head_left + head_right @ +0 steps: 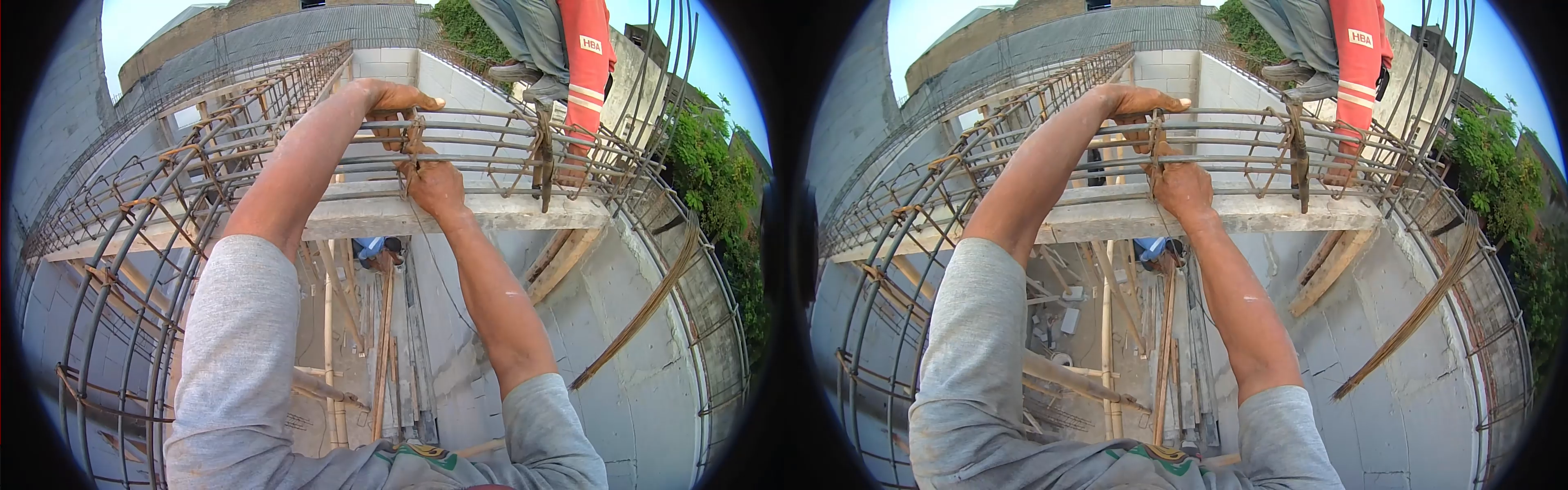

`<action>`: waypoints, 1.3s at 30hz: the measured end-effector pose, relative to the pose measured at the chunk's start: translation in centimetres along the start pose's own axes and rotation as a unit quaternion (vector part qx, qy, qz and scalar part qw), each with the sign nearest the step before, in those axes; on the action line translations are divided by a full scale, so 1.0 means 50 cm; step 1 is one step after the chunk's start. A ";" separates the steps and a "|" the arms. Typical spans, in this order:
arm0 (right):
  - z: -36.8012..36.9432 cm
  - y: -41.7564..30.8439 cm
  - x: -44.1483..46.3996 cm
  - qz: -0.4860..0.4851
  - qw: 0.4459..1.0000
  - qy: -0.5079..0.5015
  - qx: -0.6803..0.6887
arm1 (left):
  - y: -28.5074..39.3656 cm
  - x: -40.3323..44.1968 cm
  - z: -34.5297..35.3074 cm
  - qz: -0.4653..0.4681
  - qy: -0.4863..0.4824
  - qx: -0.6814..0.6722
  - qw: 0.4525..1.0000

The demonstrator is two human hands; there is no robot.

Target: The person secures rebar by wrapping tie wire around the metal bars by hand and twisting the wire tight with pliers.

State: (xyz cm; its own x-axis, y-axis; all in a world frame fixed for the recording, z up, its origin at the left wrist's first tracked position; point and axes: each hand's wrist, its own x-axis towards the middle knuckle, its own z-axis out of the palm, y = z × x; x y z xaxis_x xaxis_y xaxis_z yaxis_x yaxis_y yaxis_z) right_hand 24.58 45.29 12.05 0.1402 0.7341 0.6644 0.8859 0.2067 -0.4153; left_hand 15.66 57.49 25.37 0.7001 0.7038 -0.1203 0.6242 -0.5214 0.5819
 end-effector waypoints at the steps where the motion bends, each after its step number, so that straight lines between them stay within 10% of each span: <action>1: 0.000 0.002 0.003 0.008 1.000 -0.008 0.020 | 0.000 -0.007 0.006 0.020 0.010 -0.003 1.000; 11: 0.020 0.027 0.030 -0.056 0.997 0.027 0.041 | -0.008 0.011 0.004 0.029 -0.009 -0.023 0.999; 13: 0.021 0.019 0.029 -0.041 0.998 0.038 -0.011 | 0.015 0.025 -0.065 -0.058 -0.255 -0.183 0.947; 15: 0.026 0.015 0.034 -0.039 0.997 0.043 -0.044 | 0.013 0.023 -0.076 -0.057 -0.259 -0.183 0.947; 17: 0.031 0.021 0.034 -0.039 0.997 0.042 -0.057 | 0.014 -0.032 0.005 0.030 -0.029 -0.017 0.999; 23: 0.034 0.022 0.033 0.010 0.998 0.048 -0.046 | 0.000 -0.042 0.017 0.150 0.209 0.078 0.963; 28: 0.036 0.030 0.030 0.039 0.998 0.040 -0.016 | -0.022 -0.279 0.100 0.278 0.575 -0.111 0.762; 30: 0.031 0.026 0.032 0.041 0.999 0.029 -0.008 | -0.075 -0.334 0.185 0.309 0.613 -0.175 0.706; 39: 0.033 0.047 0.055 0.037 0.999 0.001 -0.031 | -0.146 -0.209 0.284 0.123 0.492 0.040 0.861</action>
State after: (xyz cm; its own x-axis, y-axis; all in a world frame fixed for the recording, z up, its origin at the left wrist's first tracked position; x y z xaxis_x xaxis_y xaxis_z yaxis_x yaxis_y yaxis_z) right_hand 26.31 48.86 11.90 0.2070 0.7440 0.6353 0.8990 0.1116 -0.4235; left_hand 8.74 47.09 10.97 0.2076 0.6147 0.7609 0.5487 -0.7171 0.4297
